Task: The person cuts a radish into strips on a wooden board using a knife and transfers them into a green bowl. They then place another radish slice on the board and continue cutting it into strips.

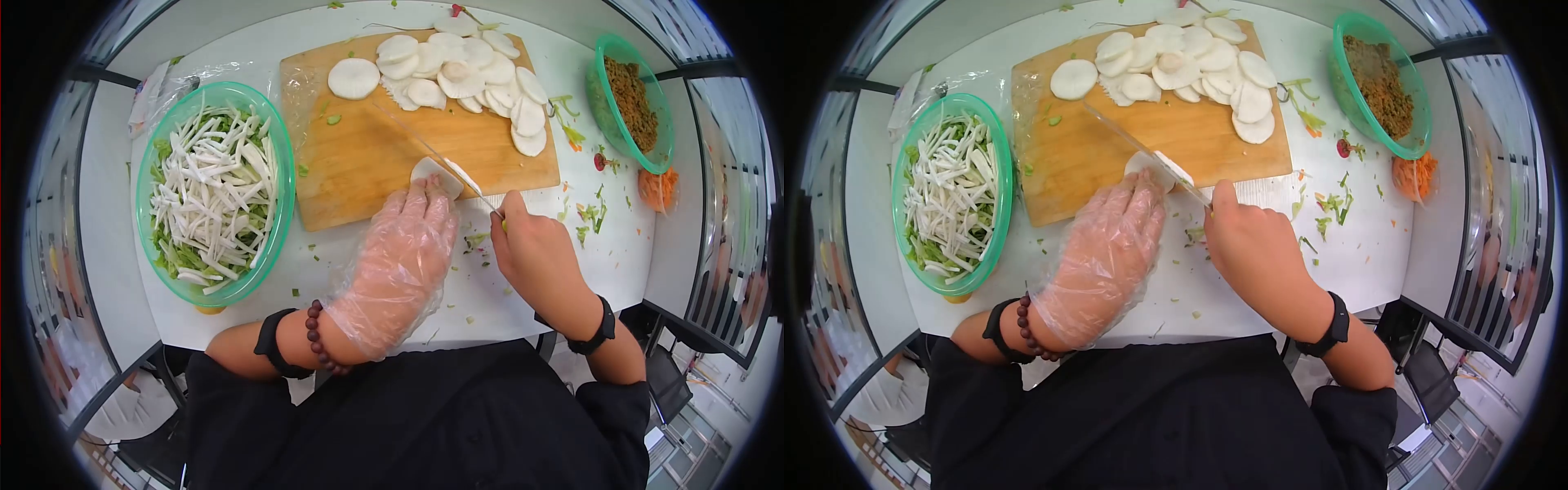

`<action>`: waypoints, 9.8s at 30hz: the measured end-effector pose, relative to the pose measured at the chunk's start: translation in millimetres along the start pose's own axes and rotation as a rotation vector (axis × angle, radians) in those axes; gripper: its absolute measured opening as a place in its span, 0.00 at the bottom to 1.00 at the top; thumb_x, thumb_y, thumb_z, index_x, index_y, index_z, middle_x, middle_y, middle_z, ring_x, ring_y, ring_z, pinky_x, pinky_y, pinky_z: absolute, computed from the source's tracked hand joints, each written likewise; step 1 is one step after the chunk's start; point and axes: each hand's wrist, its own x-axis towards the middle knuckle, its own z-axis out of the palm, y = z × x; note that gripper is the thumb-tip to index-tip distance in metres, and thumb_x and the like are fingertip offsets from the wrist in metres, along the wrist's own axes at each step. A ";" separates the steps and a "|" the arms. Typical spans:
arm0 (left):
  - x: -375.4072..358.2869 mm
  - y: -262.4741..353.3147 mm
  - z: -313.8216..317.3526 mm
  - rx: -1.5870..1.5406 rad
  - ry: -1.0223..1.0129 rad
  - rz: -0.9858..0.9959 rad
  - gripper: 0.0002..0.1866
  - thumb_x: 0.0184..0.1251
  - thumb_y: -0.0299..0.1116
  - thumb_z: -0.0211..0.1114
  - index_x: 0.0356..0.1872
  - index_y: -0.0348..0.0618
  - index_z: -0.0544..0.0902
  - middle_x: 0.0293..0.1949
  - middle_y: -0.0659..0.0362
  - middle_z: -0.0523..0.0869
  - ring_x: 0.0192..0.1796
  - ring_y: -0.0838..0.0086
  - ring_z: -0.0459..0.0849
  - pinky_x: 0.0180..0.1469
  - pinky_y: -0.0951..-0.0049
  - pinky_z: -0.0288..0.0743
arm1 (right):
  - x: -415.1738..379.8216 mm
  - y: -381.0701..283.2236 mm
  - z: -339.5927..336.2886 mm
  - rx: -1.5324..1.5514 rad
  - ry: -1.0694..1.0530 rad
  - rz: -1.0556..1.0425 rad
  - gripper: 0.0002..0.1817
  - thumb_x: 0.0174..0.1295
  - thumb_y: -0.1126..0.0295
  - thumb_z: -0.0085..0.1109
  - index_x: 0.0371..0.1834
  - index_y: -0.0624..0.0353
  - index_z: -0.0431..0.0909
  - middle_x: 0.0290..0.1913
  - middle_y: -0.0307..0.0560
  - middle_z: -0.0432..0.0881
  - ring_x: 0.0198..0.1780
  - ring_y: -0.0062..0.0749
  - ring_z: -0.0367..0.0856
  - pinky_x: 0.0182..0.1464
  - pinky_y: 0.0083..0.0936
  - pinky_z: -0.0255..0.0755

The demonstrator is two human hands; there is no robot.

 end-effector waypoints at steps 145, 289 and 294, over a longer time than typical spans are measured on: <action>-14.6 1.2 -16.8 0.071 -0.333 -0.083 0.36 0.64 0.41 0.68 0.70 0.29 0.73 0.69 0.47 0.72 0.77 0.56 0.66 0.78 0.50 0.57 | -5.0 -2.4 -2.7 0.170 -0.059 -0.004 0.12 0.70 0.72 0.60 0.37 0.66 0.66 0.16 0.61 0.76 0.21 0.62 0.78 0.26 0.50 0.72; 51.3 12.6 18.9 0.046 0.585 -0.488 0.20 0.79 0.32 0.53 0.65 0.32 0.75 0.69 0.43 0.72 0.70 0.49 0.72 0.72 0.54 0.67 | -32.3 -15.9 3.2 1.297 -0.332 0.113 0.11 0.81 0.65 0.47 0.46 0.62 0.65 0.26 0.41 0.72 0.13 0.23 0.71 0.16 0.24 0.69; -8.2 -46.2 -52.6 -0.100 0.742 -0.540 0.19 0.80 0.32 0.53 0.65 0.36 0.77 0.69 0.42 0.73 0.71 0.48 0.71 0.75 0.53 0.64 | -13.9 -74.9 -24.4 1.315 -0.442 -0.100 0.10 0.80 0.66 0.49 0.45 0.62 0.68 0.26 0.39 0.73 0.14 0.21 0.73 0.16 0.23 0.68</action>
